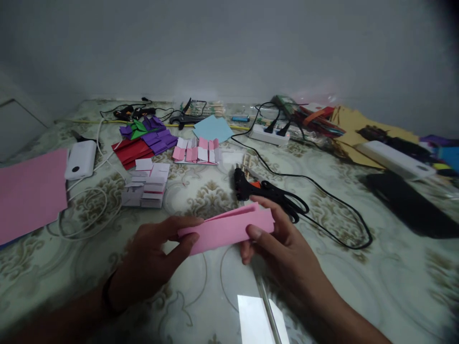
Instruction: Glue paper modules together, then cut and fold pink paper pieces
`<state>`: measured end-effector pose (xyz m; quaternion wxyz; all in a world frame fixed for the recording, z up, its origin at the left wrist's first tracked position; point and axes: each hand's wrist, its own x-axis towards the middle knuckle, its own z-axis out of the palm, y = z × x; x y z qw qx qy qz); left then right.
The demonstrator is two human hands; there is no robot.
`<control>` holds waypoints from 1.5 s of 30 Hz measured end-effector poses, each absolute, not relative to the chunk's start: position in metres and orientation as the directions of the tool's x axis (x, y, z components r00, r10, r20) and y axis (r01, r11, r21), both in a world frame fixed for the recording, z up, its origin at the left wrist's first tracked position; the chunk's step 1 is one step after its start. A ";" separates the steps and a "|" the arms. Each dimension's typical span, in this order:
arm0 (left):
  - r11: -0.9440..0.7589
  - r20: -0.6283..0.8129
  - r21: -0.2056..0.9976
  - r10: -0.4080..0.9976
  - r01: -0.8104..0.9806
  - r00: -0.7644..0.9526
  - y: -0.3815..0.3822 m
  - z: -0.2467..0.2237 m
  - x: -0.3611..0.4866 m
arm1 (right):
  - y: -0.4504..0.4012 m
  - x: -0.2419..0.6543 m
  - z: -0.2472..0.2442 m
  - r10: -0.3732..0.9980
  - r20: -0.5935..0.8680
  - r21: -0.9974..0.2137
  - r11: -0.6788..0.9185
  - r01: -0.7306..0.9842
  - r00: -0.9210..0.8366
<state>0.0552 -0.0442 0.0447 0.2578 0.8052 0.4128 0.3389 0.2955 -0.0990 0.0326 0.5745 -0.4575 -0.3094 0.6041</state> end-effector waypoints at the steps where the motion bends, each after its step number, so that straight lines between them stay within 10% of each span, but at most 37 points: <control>1: -0.512 0.319 0.697 0.848 0.501 0.424 -0.045 0.044 0.055 | -0.098 0.295 0.034 0.972 -0.230 -0.876 -0.186 -0.444 0.047; 25: -0.094 -0.185 0.907 0.787 0.410 0.589 -0.050 0.050 0.069 | -0.113 0.278 0.028 0.928 -0.280 -0.951 -0.303 -0.062 -0.247; 45: -0.014 -0.177 0.956 0.770 0.294 0.613 -0.051 0.048 0.071 | -0.112 0.283 0.036 0.941 -0.242 -0.970 -0.243 0.029 -0.236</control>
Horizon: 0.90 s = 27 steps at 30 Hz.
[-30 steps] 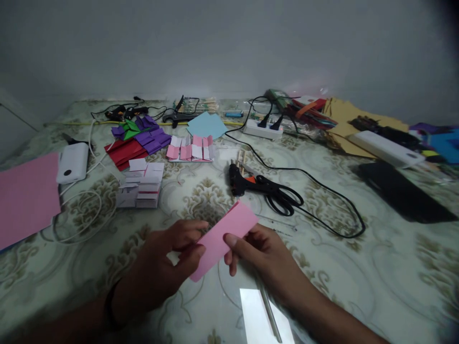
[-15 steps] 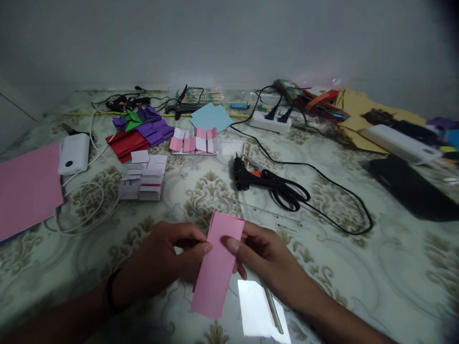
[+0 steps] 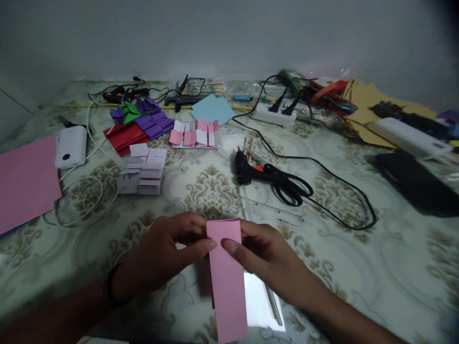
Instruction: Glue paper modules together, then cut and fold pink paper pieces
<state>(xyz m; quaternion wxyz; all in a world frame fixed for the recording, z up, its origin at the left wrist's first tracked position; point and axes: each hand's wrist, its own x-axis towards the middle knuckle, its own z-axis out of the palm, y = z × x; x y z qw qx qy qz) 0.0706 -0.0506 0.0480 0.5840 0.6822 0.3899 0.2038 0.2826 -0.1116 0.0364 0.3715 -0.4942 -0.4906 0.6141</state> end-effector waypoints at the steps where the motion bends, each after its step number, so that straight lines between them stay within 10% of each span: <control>1: -0.001 -0.168 0.962 0.786 0.273 0.595 -0.051 0.047 0.071 | -0.112 0.283 0.036 0.936 -0.250 -0.968 -0.245 0.050 -0.248; 27: -0.205 0.005 0.933 0.829 0.295 0.559 -0.053 0.048 0.066 | -0.115 0.281 0.039 0.923 -0.235 -0.971 -0.212 0.108 -0.305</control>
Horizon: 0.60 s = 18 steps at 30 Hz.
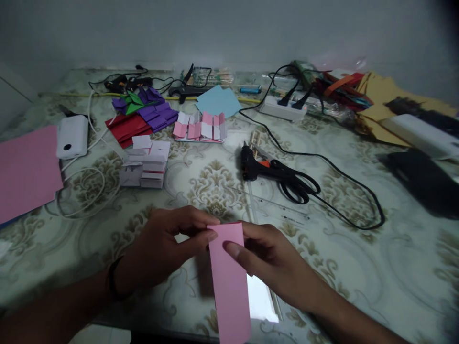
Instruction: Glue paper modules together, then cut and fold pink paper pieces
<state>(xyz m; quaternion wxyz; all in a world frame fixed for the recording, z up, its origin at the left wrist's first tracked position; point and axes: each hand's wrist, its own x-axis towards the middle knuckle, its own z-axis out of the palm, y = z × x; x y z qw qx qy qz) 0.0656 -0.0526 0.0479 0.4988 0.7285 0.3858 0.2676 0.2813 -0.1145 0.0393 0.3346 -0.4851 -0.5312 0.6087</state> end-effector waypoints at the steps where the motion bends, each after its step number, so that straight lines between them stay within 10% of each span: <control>1: -0.205 0.004 0.933 0.827 0.295 0.562 -0.053 0.048 0.066 | -0.115 0.281 0.039 0.922 -0.239 -0.970 -0.216 0.108 -0.304; 18: -0.290 0.063 0.906 0.812 0.308 0.580 -0.051 0.049 0.067 | -0.114 0.281 0.033 0.963 -0.241 -0.970 -0.240 0.025 -0.123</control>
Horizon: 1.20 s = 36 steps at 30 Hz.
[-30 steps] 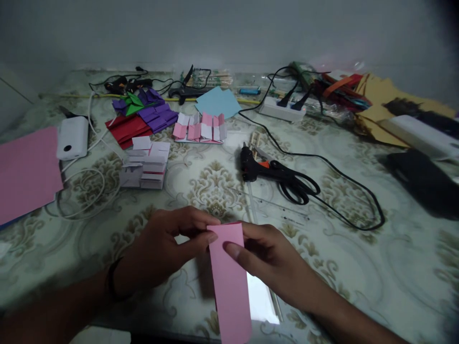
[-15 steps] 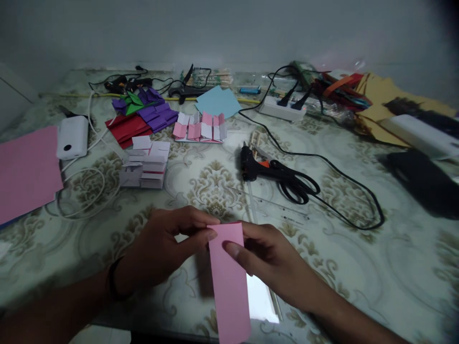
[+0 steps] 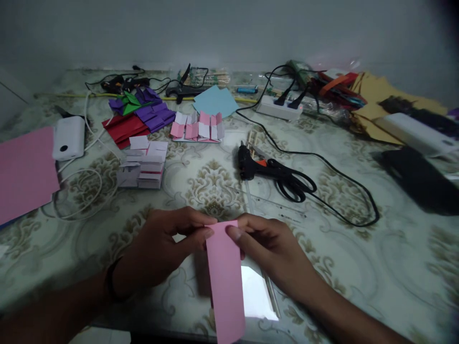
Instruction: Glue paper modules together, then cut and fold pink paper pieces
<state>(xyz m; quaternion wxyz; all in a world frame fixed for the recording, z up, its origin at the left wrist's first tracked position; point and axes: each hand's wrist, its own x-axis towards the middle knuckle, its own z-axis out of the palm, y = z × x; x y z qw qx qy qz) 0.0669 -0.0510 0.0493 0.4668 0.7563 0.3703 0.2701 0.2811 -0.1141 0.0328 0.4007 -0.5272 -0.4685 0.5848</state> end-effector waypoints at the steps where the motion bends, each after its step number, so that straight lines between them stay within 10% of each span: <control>1: -0.289 0.061 0.905 0.816 0.313 0.575 -0.051 0.049 0.067 | -0.114 0.281 0.032 0.961 -0.258 -0.966 -0.257 0.022 -0.102; 36: -0.172 -0.033 0.916 0.869 0.363 0.493 -0.046 0.043 0.067 | -0.105 0.285 0.034 0.943 -0.313 -0.949 -0.314 0.009 -0.116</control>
